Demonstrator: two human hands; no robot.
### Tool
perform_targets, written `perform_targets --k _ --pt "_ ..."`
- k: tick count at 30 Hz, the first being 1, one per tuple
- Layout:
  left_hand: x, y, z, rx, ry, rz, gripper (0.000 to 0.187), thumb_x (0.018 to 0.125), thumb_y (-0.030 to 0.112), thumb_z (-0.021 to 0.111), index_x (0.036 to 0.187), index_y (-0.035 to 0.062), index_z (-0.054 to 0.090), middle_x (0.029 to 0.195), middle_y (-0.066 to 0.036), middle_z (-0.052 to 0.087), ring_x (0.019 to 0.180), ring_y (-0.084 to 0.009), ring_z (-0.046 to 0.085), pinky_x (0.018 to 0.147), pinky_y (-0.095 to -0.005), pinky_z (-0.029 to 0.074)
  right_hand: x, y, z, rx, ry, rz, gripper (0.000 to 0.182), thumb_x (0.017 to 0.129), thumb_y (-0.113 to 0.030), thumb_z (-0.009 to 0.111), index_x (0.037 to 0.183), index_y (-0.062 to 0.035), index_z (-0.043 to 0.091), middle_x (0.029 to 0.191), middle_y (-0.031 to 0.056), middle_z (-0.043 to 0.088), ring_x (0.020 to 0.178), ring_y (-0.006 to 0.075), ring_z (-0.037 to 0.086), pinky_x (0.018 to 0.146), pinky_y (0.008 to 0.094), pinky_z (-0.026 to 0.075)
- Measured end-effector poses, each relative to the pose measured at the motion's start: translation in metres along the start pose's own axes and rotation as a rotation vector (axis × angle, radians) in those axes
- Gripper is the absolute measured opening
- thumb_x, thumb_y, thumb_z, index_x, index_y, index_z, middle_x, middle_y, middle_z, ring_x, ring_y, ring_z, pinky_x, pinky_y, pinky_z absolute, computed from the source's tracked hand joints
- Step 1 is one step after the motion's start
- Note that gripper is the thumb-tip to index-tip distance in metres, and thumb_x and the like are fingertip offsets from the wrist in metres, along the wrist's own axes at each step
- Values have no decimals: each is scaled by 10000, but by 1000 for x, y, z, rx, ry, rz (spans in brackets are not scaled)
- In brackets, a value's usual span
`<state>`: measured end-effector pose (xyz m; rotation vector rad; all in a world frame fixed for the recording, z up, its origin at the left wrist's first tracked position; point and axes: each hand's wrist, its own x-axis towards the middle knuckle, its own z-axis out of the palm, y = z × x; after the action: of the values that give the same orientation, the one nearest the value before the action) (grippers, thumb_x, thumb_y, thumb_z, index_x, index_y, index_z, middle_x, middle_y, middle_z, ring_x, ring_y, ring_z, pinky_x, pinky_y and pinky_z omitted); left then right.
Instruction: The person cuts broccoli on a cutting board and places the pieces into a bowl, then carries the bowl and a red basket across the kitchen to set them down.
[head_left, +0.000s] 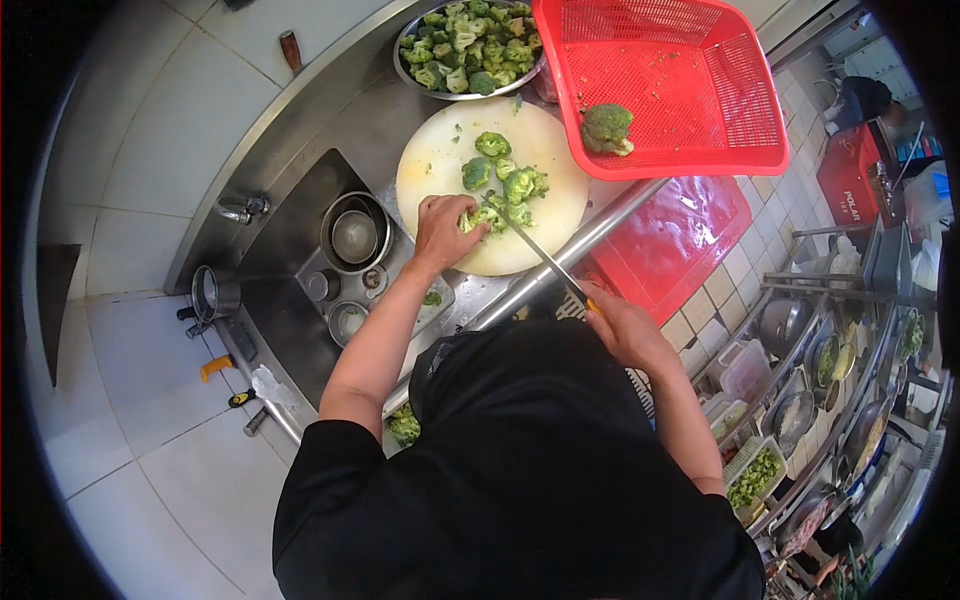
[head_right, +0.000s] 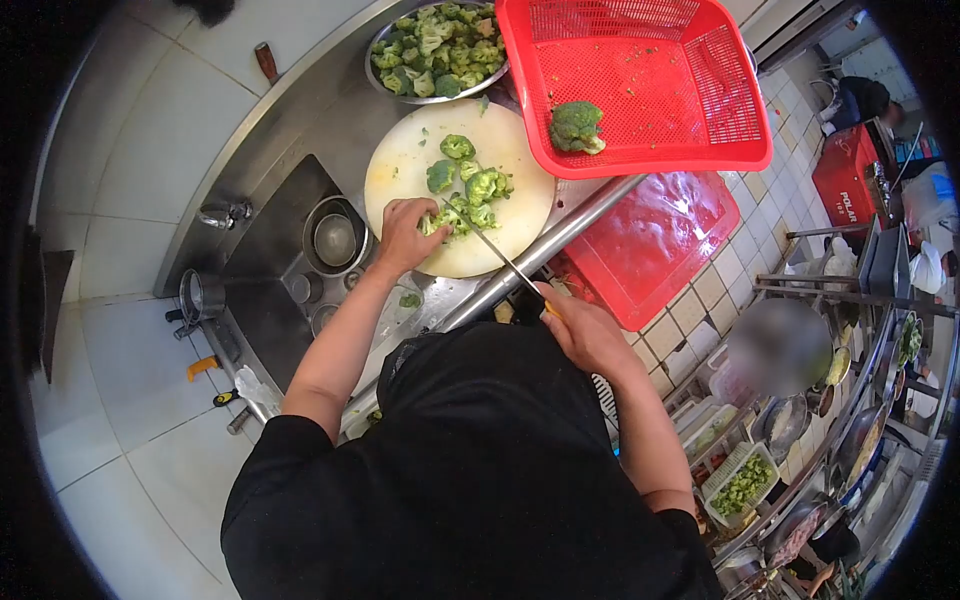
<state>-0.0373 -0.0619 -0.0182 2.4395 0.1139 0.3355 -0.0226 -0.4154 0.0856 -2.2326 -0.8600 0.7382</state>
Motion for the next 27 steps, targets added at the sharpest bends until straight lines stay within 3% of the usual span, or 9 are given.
perform_targets --k 13,21,24,26,27 --pt "-6 -11 14 72 90 90 262 764 298 823 922 116 718 956 -33 726 1002 -228 649 1009 -405 360 11 3 12 -145 25 -17 452 1048 -246 488 1465 -79 445 1177 258 672 1089 434 645 915 525 516" --pt "-7 -13 14 45 97 115 239 762 296 833 882 125 716 931 -33 724 987 -234 650 992 -395 366 26 2 17 -250 -178 161 463 1064 -283 430 1480 -80 398 1030 311 690 954 476 672 854 569 515" --pt "-6 -12 11 41 72 108 247 766 293 824 901 117 716 939 -29 730 1007 -228 649 1030 -412 345 32 14 26 -202 -144 122 466 1069 -293 425 1486 -88 387 1035 304 692 972 483 666 868 578 506" --pt "-8 -14 8 82 -15 68 392 761 331 825 1084 139 712 1072 -43 721 1070 -222 631 1038 -425 337 26 15 25 -165 -126 96 465 1070 -296 427 1485 -89 388 1053 303 689 985 481 663 878 582 500" --pt "-5 -13 7 82 -14 74 392 761 331 825 1084 139 712 1072 -43 721 1070 -222 631 1038 -425 337 24 13 20 -135 -105 65 465 1071 -299 429 1485 -90 388 1071 302 687 999 480 660 889 586 493"
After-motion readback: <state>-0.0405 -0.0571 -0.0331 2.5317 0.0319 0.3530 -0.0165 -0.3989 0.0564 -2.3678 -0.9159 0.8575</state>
